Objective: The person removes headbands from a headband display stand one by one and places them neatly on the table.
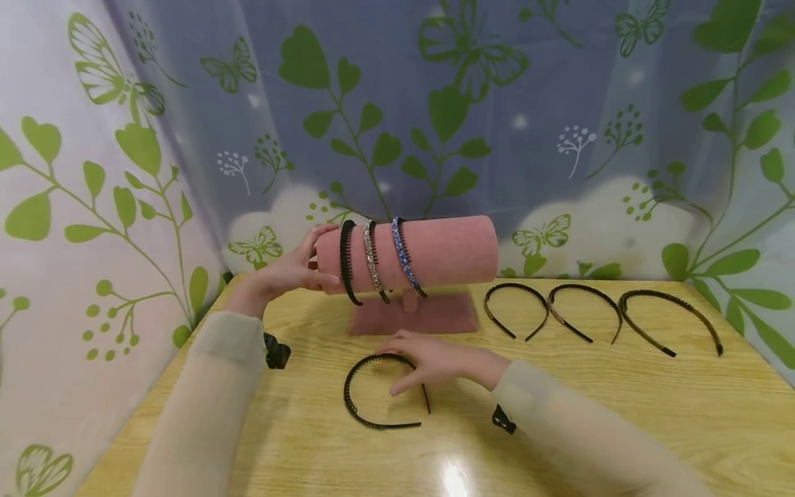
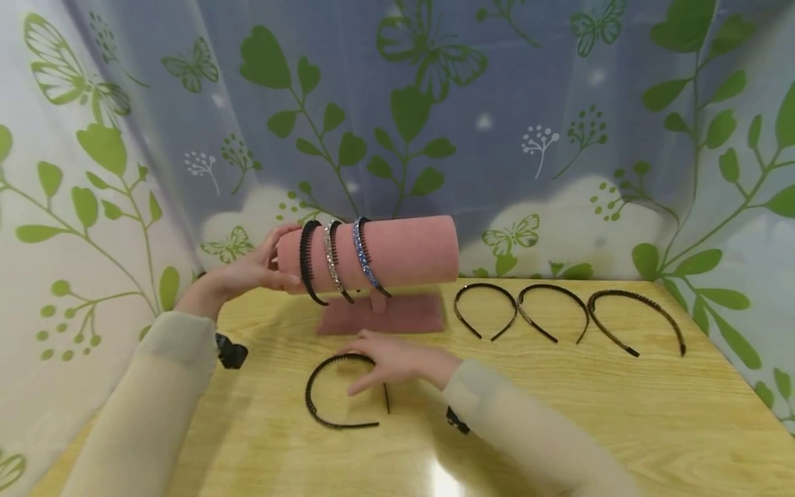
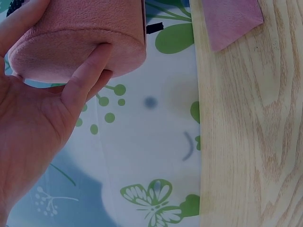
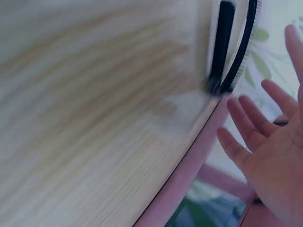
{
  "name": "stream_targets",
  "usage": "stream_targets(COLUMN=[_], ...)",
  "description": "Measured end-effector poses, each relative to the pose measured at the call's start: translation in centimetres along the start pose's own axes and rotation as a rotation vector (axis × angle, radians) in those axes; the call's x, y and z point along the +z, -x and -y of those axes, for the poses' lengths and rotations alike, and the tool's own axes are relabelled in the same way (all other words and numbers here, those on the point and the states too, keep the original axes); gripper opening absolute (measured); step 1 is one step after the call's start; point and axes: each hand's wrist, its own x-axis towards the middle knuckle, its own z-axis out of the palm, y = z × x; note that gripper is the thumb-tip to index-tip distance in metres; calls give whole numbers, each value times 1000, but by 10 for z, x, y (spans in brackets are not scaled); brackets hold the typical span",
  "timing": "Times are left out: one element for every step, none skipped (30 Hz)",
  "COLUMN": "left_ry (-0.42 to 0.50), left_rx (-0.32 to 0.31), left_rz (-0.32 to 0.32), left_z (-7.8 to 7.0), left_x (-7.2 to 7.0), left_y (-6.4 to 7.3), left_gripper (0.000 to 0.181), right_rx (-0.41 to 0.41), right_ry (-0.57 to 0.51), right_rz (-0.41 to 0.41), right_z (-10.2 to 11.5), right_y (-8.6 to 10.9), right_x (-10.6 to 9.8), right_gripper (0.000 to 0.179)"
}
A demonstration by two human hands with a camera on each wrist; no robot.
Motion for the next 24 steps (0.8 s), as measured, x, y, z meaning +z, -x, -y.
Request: stream_targets(left_ry=[0, -1, 0, 1, 1, 1, 2, 4, 4, 5, 6, 6, 9, 10, 13, 16, 17, 17, 18, 16, 15, 11, 9, 8], left_rx=[1, 2, 1, -1, 1, 3, 4, 3, 1, 4, 4, 7, 8, 8, 10, 14, 13, 15, 13, 14, 14, 14, 13, 13], left_rz=[3, 5, 5, 3, 5, 6, 7, 6, 3, 3, 2, 4, 3, 2, 2, 5, 3, 5, 3, 5, 5, 5, 4, 4], left_z=[0, 0, 0, 0, -1, -1, -1, -1, 0, 0, 0, 0, 1, 1, 1, 2, 2, 2, 1, 1, 1, 1, 0, 0], left_x=[0, 0, 1, 1, 1, 1, 1, 0, 0, 0, 0, 0, 0, 0, 0, 0, 1, 1, 1, 1, 0, 0, 0, 0], left_y=[0, 0, 0, 0, 0, 0, 0, 0, 0, 0, 0, -1, -1, -1, -1, -1, -1, -1, -1, -1, -1, -1, -1, -1], left_gripper=[95, 95, 95, 96, 96, 96, 96, 96, 96, 95, 95, 95, 95, 95, 95, 95, 95, 95, 95, 95, 95, 95, 95, 94], right_rx=[-1, -7, -14, -31, -43, -57, -68, -77, -81, -91, -90, -90, -87, -85, -83, -84, -80, -76, -73, -73, -70, -70, -68, -71], right_ry=[-25, -39, -49, -42, -28, -12, -1, 9, 15, 23, 25, 27, 30, 33, 35, 38, 34, 30, 27, 18, 12, 8, 3, 1], right_rz=[1, -1, -5, -14, -20, -26, -28, -27, -23, -20, -12, -7, -2, 1, 2, 1, 1, 1, 0, 2, 3, 4, 6, 5], right_z=[-5, -9, -13, -17, -21, -24, -26, -27, -28, -28, -28, -28, -27, -27, -27, -27, -27, -27, -27, -27, -27, -27, -27, -26], right_y=[4, 8, 11, 14, 17, 18, 20, 21, 21, 21, 21, 21, 20, 19, 19, 18, 17, 16, 15, 14, 13, 12, 11, 10], right_x=[-3, -4, -6, -7, -8, -8, -9, -9, -9, -8, -8, -7, -7, -6, -5, -5, -4, -4, -3, -3, -2, -1, -1, 0], right_gripper=[66, 62, 58, 54, 51, 47, 45, 43, 42, 41, 41, 40, 39, 38, 36, 35, 33, 31, 29, 27, 24, 22, 20, 18])
